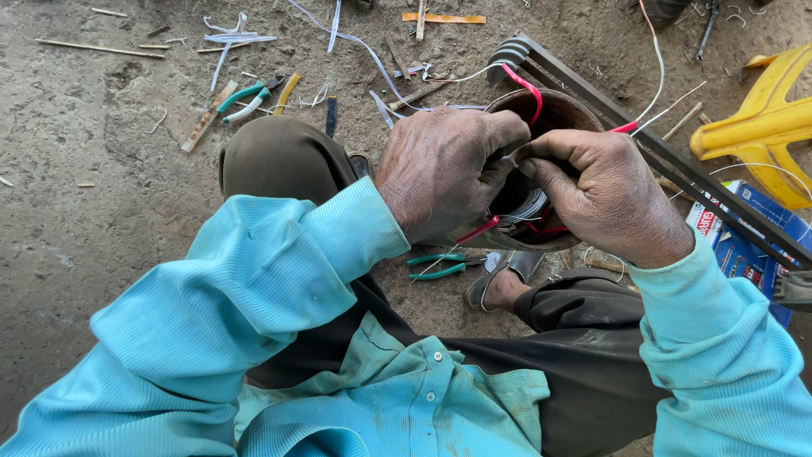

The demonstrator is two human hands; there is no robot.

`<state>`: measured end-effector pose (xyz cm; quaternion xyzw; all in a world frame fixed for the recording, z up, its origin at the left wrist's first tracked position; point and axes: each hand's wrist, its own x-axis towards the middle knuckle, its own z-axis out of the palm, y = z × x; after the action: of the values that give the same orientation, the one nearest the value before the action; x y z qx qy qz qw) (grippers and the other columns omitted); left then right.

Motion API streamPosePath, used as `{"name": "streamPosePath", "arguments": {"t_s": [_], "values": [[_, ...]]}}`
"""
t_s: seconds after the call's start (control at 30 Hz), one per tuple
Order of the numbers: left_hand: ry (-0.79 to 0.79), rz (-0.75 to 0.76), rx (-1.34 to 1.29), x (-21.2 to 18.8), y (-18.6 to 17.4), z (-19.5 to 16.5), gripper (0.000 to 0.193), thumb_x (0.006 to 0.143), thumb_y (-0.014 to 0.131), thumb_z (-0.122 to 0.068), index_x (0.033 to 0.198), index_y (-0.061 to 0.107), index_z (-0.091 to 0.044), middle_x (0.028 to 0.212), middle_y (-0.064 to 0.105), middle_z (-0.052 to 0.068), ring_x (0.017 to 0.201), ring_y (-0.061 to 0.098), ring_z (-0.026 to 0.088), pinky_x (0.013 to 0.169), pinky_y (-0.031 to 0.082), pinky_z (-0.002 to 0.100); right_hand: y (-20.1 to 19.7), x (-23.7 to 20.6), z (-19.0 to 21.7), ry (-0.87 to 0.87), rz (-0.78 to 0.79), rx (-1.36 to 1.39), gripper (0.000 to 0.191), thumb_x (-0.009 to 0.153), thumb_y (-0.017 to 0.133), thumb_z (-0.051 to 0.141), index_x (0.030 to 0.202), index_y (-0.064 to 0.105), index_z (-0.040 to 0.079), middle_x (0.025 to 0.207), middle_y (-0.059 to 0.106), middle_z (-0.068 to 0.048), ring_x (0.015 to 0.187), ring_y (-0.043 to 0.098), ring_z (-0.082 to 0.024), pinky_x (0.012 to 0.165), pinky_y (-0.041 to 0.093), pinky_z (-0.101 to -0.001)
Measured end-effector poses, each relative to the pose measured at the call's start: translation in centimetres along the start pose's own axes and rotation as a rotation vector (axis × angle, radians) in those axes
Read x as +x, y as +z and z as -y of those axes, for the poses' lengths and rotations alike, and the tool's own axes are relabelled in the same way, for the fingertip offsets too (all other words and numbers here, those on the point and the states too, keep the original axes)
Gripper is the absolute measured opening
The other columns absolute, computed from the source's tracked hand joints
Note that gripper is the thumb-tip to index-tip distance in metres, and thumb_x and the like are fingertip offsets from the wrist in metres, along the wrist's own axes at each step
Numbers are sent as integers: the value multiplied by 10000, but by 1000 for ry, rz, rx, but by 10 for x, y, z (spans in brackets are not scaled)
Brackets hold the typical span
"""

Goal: The person sits on the ground with a bucket of wire between their legs. They use shears to cut a length of wire, then twist and bend the wire ends together by hand, working the twisted wire inside the bucket.

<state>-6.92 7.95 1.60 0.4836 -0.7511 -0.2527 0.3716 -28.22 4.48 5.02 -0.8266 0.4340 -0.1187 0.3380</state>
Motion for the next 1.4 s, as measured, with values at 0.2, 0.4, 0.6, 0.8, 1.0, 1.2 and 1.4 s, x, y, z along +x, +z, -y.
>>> {"name": "streamPosePath", "arguments": {"t_s": [0.2, 0.4, 0.6, 0.8, 1.0, 1.2, 1.4], "values": [[52, -38, 61, -4, -1, -2, 158, 876, 703, -175, 1017, 725, -108, 910, 716, 114, 823, 716, 357, 640, 535, 504, -3, 3, 7, 20, -17, 0, 137, 975, 694, 65, 1081, 728, -14, 837, 739, -126, 735, 644, -112, 658, 539, -298], [55, -32, 105, 0, -3, -7, 150, 859, 666, -158, 972, 707, -69, 902, 703, 139, 786, 709, 376, 622, 536, 506, -5, 2, 17, -93, -43, -63, 92, 942, 712, 30, 1017, 710, -23, 875, 714, -172, 736, 715, -237, 654, 537, -338], [102, 48, 213, 18, -1, -2, 124, 771, 684, -172, 851, 694, -78, 857, 705, 144, 746, 702, 388, 587, 516, 540, -4, 0, 8, -137, -63, -91, 102, 924, 698, 3, 1022, 704, -22, 913, 711, -185, 794, 726, -305, 690, 545, -362], [-18, 202, 242, 35, -6, -4, 157, 698, 747, -220, 814, 727, -116, 830, 717, 179, 764, 698, 419, 610, 525, 557, -4, 2, 10, -126, -55, -81, 120, 893, 667, -35, 1009, 699, -29, 902, 704, -194, 814, 733, -324, 695, 550, -364], [-34, 238, 258, 42, -4, -3, 152, 695, 742, -141, 842, 727, -109, 880, 730, 159, 809, 715, 395, 644, 561, 527, 7, -10, 23, -271, -201, -298, 233, 844, 800, 39, 1055, 711, -2, 971, 718, -179, 863, 726, -353, 743, 565, -407], [-85, 322, 258, 50, -3, -3, 200, 694, 773, -172, 887, 751, -123, 948, 706, 173, 880, 715, 373, 695, 574, 513, 8, -16, 27, -276, -227, -497, 270, 828, 815, 51, 1081, 722, 49, 964, 728, -129, 803, 714, -317, 675, 562, -406], [-120, 365, 261, 55, -7, -6, 242, 753, 777, -213, 986, 769, -146, 1032, 736, 156, 985, 709, 354, 808, 572, 474, 6, -12, 29, -411, -157, -674, 159, 862, 765, 93, 1016, 726, 88, 906, 711, -79, 771, 711, -300, 605, 554, -408]]}}
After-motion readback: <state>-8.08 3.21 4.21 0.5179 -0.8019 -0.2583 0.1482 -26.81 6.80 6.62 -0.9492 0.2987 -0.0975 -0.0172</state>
